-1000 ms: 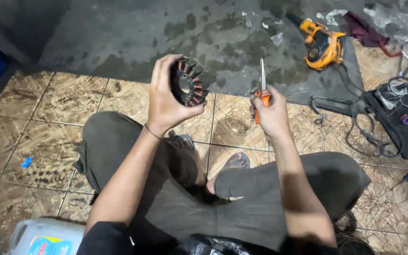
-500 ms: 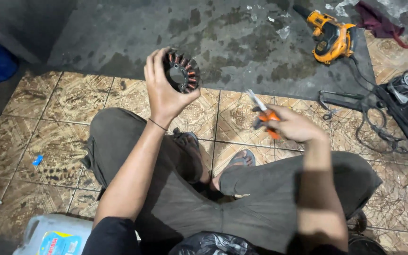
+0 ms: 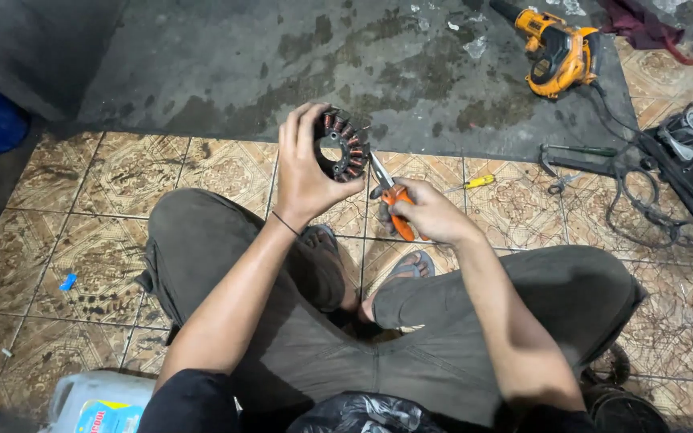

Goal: The person sits on the floor and uses pliers to strip insulation and trim copper wires from a motor stator. They rotate the stator to access different sections and continue cutting the wires.

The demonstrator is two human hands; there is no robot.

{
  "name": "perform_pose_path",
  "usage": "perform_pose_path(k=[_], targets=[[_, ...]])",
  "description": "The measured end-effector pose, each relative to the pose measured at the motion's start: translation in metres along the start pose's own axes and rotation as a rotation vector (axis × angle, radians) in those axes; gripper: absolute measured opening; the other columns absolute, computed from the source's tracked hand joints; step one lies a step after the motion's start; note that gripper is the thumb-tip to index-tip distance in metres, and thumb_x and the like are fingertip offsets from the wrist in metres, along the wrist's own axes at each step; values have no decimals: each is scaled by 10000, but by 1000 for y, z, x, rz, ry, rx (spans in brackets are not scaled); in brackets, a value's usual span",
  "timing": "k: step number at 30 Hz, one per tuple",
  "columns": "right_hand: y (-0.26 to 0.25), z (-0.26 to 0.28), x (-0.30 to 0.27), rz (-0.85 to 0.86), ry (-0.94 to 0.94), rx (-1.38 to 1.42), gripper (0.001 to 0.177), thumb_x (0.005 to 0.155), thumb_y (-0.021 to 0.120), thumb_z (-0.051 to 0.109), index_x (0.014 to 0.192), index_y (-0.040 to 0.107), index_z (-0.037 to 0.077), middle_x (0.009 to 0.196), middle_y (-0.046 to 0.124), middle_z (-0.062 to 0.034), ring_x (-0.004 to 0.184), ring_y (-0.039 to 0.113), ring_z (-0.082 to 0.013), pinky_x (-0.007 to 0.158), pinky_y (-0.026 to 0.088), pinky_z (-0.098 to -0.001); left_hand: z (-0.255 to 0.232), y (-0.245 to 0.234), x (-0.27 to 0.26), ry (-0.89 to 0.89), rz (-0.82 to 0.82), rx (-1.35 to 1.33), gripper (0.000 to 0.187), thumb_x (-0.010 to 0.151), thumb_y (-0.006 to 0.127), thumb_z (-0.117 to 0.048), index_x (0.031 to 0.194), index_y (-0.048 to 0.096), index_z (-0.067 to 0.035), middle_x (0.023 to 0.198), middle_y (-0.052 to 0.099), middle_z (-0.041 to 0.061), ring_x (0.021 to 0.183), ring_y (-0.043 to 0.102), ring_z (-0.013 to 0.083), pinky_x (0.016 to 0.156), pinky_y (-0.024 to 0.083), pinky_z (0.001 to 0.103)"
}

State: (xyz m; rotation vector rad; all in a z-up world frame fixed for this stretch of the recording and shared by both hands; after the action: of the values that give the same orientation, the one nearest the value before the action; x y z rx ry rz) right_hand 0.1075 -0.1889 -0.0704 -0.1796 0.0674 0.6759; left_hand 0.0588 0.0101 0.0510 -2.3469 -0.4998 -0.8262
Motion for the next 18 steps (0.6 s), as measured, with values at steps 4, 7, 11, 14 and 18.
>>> perform_pose_path(k=[4, 7, 11, 14, 18], targets=[[17, 58, -15, -186, -105, 135, 156, 905, 738, 74, 818, 615, 34, 585, 547, -80, 442, 576, -148, 380, 483, -260, 7, -2, 1, -6, -16, -35, 1030, 472, 925, -300, 1400, 516, -119, 1322, 528, 170, 1207, 580, 449, 1073, 472, 567], [4, 40, -18, -287, -66, -103, 128, 850, 794, 86, 929, 704, 41, 674, 597, -75, 477, 583, -137, 410, 516, -255, 5, -2, 2, 15, -38, -106, 992, 475, 949, -279, 1366, 551, -99, 1286, 569, 164, 1204, 607, 436, 1076, 483, 539], [1, 13, 2, -359, -28, -308, 270, 786, 824, 157, 1038, 736, 117, 763, 636, -79, 637, 601, -147, 548, 512, -291, 11, -2, 3, 14, -61, -118, 995, 463, 957, -265, 1354, 558, -74, 1261, 584, 180, 1182, 622, 438, 1067, 494, 546], [11, 30, -16, -370, -15, -291, 153, 828, 801, 258, 903, 713, 157, 672, 588, -21, 612, 562, -91, 517, 451, -253, 16, -7, -2, 5, -99, -120, 996, 469, 964, -249, 1354, 551, -52, 1256, 583, 195, 1180, 627, 437, 1075, 490, 555], [10, 23, -10, -397, 12, -272, 219, 793, 775, 163, 992, 731, 83, 759, 659, -100, 703, 621, -167, 642, 520, -288, 4, -10, 0, 7, -83, -173, 970, 471, 960, -249, 1343, 573, -74, 1216, 599, 172, 1166, 639, 414, 1061, 495, 529]])
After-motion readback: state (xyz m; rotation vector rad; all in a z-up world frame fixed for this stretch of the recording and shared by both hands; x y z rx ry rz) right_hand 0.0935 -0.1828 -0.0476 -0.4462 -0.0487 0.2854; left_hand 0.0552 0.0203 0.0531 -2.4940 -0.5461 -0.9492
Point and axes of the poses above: each hand's wrist, its own x-axis towards the middle knuckle, its own y-axis out of the palm, z = x × y, the point moved 8 cm from there along x, towards the middle knuckle
